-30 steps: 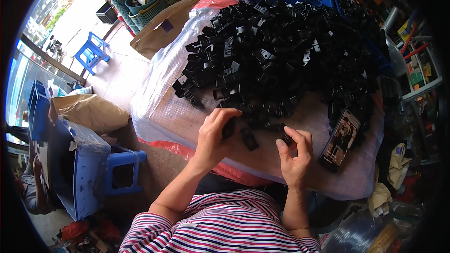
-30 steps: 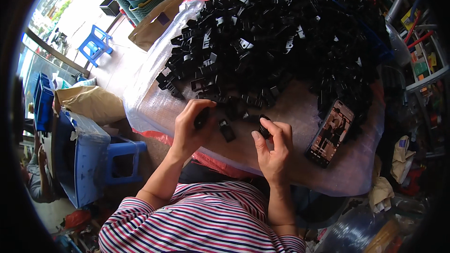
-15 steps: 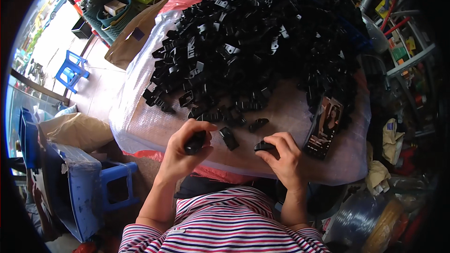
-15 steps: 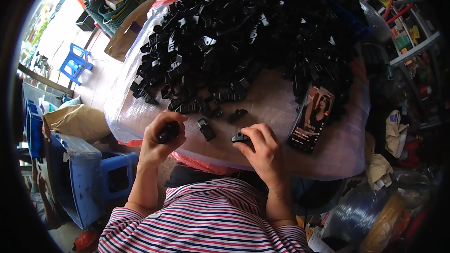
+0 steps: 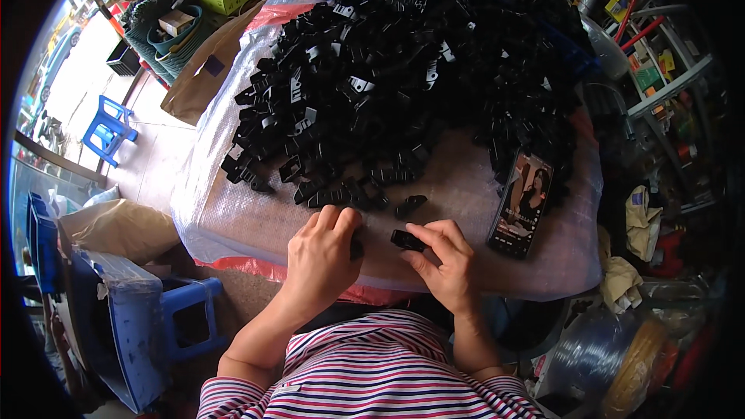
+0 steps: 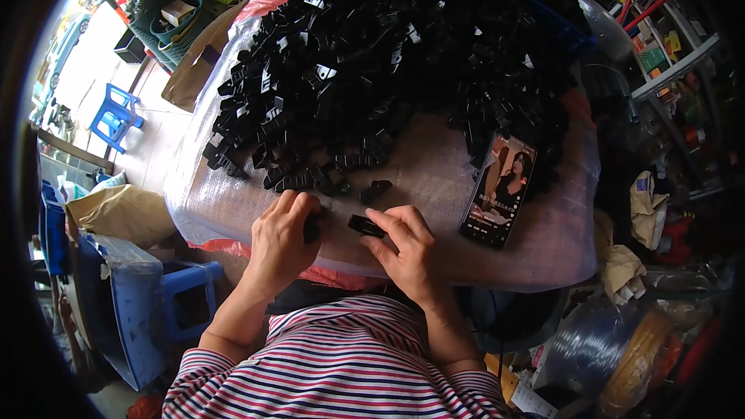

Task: Sorting through a large pile of small black plastic components on a workbench.

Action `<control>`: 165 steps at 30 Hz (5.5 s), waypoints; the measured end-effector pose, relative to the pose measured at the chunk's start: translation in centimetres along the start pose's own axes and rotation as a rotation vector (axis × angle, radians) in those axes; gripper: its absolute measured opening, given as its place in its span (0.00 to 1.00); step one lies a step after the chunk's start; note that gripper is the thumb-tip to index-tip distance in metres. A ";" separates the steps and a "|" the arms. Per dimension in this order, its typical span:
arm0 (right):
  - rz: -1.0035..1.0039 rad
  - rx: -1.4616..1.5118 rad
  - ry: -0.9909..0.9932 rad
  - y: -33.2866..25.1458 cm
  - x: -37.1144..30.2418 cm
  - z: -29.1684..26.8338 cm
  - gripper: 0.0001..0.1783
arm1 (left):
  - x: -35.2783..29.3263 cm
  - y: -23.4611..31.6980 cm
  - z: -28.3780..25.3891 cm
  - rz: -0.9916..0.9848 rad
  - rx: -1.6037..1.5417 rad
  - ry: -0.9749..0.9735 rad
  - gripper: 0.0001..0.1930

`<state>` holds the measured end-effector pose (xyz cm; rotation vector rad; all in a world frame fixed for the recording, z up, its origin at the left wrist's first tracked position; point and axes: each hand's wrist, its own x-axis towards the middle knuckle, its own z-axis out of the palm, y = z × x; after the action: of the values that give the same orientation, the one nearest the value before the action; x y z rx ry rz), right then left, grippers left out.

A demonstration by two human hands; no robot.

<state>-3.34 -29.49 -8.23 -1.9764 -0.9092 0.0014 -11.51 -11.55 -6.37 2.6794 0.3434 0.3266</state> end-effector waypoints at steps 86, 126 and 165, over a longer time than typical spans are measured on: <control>-0.139 0.222 0.244 -1.7 1.2 1.1 0.14 | -0.8 0.1 0.5 -0.265 -1.707 -0.285 0.23; -0.168 -0.169 -0.023 -2.0 4.7 3.6 0.17 | -0.6 -4.1 1.0 -0.105 -1.443 0.129 0.13; -0.018 -0.285 0.096 2.1 5.7 0.5 0.16 | 1.3 -5.2 0.5 0.206 -0.836 0.226 0.22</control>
<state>1.84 -26.37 -8.12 -2.2089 -0.9037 -0.2435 -11.12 -6.83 -8.83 1.8547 -0.0221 0.6667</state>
